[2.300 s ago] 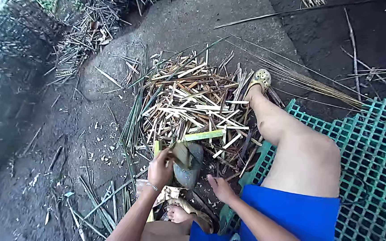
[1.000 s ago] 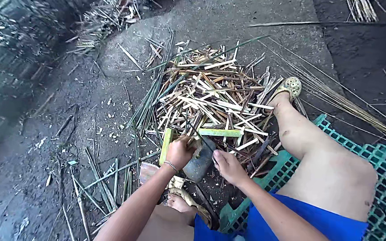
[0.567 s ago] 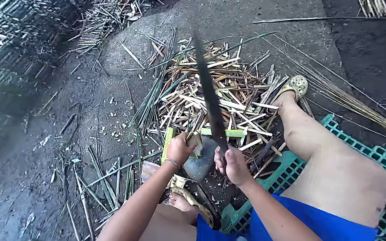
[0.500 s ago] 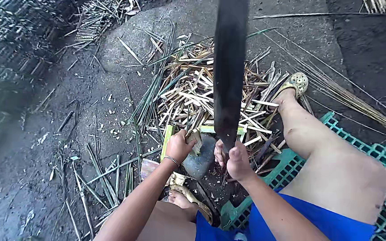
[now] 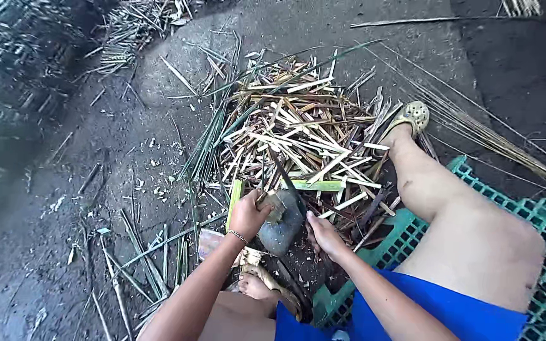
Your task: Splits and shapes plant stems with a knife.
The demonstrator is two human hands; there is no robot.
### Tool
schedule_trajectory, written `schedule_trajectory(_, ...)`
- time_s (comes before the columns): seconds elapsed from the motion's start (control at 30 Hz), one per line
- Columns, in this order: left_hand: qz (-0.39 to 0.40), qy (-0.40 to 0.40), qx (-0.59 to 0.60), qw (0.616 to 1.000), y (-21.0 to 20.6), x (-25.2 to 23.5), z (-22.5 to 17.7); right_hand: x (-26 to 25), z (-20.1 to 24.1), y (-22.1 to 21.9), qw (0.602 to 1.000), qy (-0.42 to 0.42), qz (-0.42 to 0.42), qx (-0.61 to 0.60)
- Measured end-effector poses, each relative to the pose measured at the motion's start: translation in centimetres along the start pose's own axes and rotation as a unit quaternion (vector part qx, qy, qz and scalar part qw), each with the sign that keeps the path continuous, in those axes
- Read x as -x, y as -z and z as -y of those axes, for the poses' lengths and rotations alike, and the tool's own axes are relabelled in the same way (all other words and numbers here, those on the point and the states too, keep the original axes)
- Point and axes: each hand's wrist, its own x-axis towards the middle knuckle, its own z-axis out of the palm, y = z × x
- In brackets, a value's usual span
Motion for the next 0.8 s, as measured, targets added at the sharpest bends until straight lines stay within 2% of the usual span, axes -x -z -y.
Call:
schedule_trajectory(0.13,-0.020,-0.055,0.070,0.996,-0.4,0.4,0.6,2.1,1.1,0.2,0.989,0.145,-0.035,0.000)
schedule_trajectory(0.23,-0.089,-0.117,0.094,0.985,-0.9,1.1,0.8,3.5,2.9,0.0,0.969,0.245,0.000,-0.045)
schedule_trajectory(0.33,-0.123,-0.145,0.079,0.979,-1.3,1.6,0.7,3.8,5.2,-0.1,0.968,0.229,0.064,-0.077)
schedule_trajectory(0.47,-0.118,-0.116,0.035,0.985,-1.6,1.4,-0.4,2.7,5.7,-0.7,0.984,0.176,-0.008,0.017)
schedule_trajectory(0.57,-0.146,-0.116,0.015,0.982,-1.7,0.7,-0.6,2.9,6.5,-0.7,0.990,0.143,-0.017,0.004)
schedule_trajectory(0.63,-0.140,-0.128,0.010,0.982,-1.6,0.7,-0.5,4.1,7.6,0.1,0.983,0.184,-0.015,-0.009)
schedule_trajectory(0.7,-0.154,-0.160,0.007,0.975,-1.4,0.4,-0.3,5.8,9.1,1.5,0.937,0.344,-0.037,-0.045)
schedule_trajectory(0.8,-0.171,-0.193,0.005,0.966,-1.5,0.7,0.4,8.4,14.0,3.7,0.813,0.553,-0.040,-0.175)
